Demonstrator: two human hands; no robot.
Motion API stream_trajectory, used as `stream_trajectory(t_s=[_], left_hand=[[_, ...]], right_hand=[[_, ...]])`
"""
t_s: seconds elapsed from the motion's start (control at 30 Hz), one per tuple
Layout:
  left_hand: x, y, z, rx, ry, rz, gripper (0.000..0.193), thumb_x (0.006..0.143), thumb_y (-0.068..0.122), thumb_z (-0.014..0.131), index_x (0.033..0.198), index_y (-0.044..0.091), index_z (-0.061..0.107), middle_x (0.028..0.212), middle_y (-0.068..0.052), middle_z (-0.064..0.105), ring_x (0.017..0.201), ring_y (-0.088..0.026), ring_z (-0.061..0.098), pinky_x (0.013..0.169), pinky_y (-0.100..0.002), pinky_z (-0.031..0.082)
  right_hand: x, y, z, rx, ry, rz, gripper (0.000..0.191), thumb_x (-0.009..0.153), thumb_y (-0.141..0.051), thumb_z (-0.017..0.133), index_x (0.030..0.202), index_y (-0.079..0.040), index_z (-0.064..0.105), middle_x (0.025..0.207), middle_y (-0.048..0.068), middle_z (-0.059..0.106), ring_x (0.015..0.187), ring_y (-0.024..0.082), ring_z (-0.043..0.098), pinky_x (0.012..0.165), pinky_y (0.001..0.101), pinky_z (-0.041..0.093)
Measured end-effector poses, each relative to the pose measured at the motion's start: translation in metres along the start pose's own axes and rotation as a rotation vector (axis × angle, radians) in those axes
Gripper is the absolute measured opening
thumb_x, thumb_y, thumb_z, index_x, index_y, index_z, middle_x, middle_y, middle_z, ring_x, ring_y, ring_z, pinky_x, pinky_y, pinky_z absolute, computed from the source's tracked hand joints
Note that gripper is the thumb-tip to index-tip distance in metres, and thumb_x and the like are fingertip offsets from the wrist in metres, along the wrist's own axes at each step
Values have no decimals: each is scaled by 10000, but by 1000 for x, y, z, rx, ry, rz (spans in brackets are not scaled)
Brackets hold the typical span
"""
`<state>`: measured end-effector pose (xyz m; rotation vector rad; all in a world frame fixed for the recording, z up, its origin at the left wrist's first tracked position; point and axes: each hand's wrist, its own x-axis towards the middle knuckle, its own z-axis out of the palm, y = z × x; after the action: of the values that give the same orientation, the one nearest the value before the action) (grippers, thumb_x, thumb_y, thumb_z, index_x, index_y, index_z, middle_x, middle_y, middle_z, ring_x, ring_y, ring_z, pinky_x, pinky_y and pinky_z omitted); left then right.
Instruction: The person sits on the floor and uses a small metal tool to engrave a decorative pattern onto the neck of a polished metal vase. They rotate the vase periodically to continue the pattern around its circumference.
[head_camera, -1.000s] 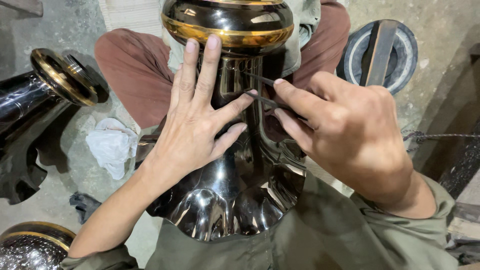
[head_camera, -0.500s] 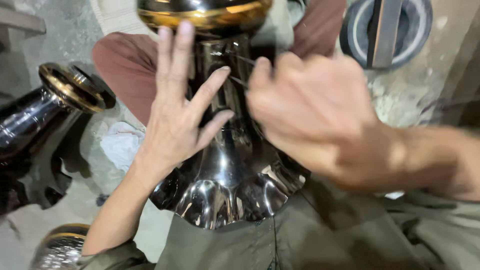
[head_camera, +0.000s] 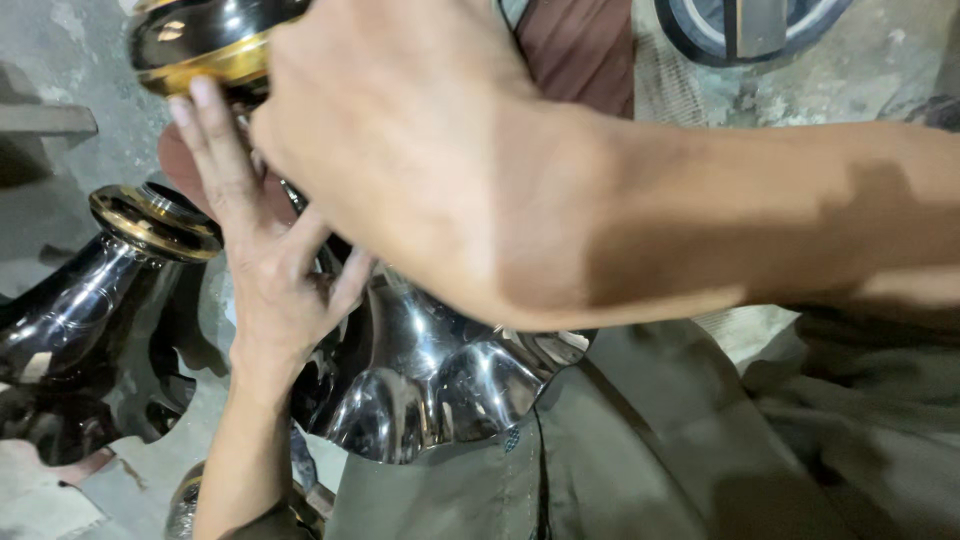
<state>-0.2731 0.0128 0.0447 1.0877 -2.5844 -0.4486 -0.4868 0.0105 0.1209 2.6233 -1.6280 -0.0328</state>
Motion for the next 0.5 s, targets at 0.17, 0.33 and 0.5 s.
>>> stream_trajectory(t_s=[0.17, 0.33, 0.5], left_hand=[[0, 1, 1, 42, 16, 11, 477, 863, 422, 767, 1176, 67, 819, 1600, -326, -12, 1534, -543, -21, 1307, -687, 10], [-1, -1, 3, 38, 20, 7, 472, 905, 437, 779, 1189, 63, 819, 1611, -316, -17, 1551, -529, -27, 1321, -683, 8], [0, -7, 6, 21, 29, 59, 425, 912, 399, 786, 1172, 63, 785, 1626, -295, 1, 1539, -513, -32, 1323, -653, 41]], right_hand=[[-1, -2, 4, 46, -67, -29, 59, 715, -162, 774, 742, -111, 762, 667, 43, 674, 668, 216, 683, 637, 373, 511], [-2, 0, -2, -4, 27, -2, 159, 602, -233, 786, 709, -121, 756, 718, 35, 661, 739, 185, 683, 593, 334, 532], [-3, -4, -12, 51, -168, 18, 69, 739, -103, 754, 761, -39, 741, 648, 81, 668, 573, 214, 673, 485, 357, 517]])
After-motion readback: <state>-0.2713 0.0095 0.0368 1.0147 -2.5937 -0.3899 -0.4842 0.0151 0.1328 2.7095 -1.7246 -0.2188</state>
